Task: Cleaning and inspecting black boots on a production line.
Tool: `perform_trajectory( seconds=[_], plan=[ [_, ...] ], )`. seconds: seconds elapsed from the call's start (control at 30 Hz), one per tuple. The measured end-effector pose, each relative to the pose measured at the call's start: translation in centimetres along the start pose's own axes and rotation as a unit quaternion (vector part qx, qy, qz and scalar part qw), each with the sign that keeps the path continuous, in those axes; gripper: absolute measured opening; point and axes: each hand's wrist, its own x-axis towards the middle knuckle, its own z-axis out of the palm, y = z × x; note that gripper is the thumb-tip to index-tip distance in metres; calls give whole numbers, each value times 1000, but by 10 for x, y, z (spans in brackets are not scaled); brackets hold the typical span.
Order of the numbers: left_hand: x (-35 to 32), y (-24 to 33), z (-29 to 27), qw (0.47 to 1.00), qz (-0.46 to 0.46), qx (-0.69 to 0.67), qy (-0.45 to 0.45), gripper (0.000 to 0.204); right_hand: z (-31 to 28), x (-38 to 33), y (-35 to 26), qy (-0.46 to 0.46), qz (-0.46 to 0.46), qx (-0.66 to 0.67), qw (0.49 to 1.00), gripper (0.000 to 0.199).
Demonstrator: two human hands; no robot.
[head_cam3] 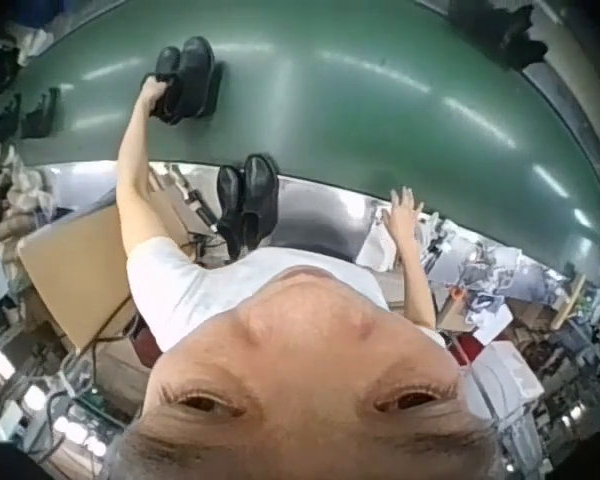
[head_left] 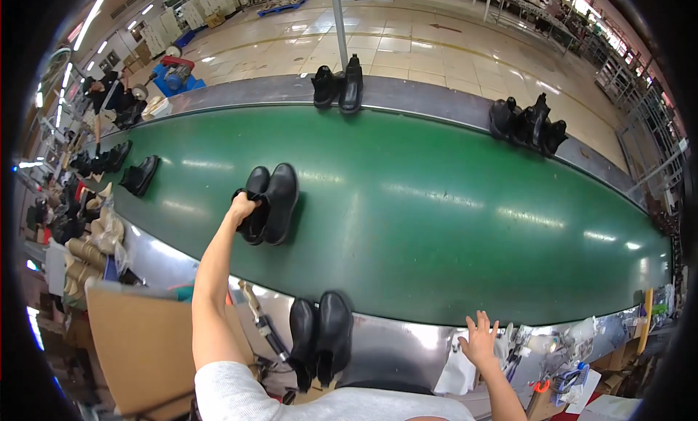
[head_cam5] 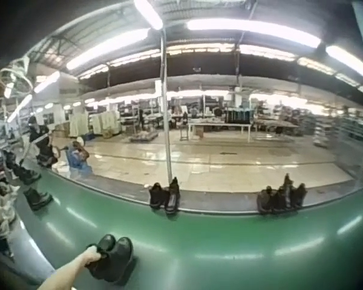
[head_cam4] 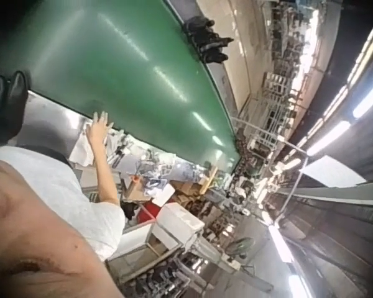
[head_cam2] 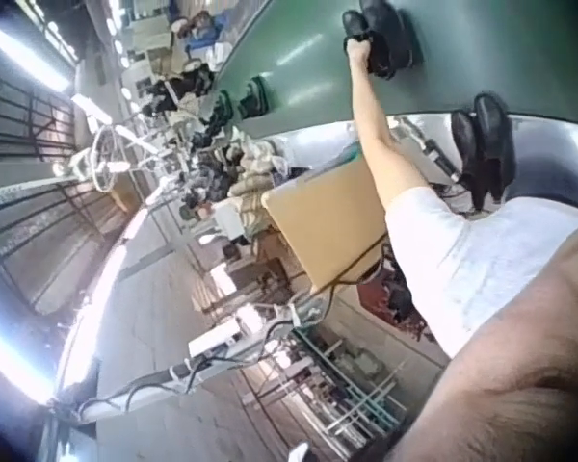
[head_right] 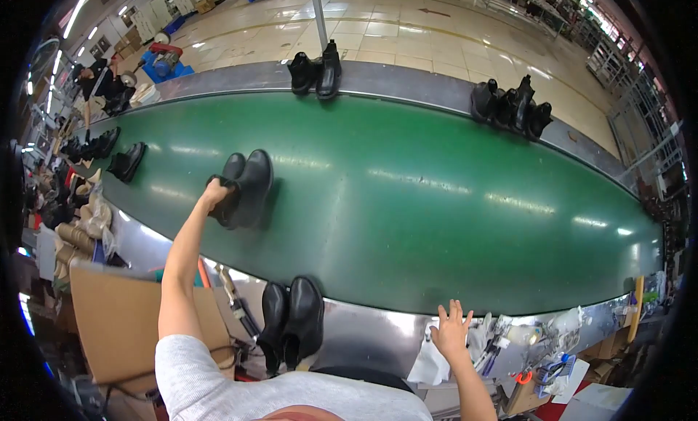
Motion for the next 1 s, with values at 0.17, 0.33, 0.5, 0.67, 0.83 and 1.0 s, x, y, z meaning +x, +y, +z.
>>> perform_trajectory(
  seconds=[0.17, 0.33, 0.5, 0.67, 0.83, 1.0],
  plan=[
    [51, 54, 12, 935, 14, 354, -29, 40, -25, 79, 18, 1, 20, -34, 999, 64],
    [33, 73, -9, 923, 195, 268, 198, 19, -54, 207, 39, -36, -42, -147, 988, 61],
    [40, 126, 118, 901, 376, 205, -64, 54, -115, 346, 119, 4, 110, -172, 979, 88],
    [14, 146, 239, 865, 236, 302, -323, 147, -203, 483, 196, 278, 145, -124, 942, 101],
    [14, 149, 261, 881, 204, 322, -279, 159, -248, 576, 250, 204, 150, -25, 967, 84],
    [9, 147, 260, 888, 213, 315, -258, 160, -226, 568, 253, 328, 137, 48, 933, 50]
  ],
)
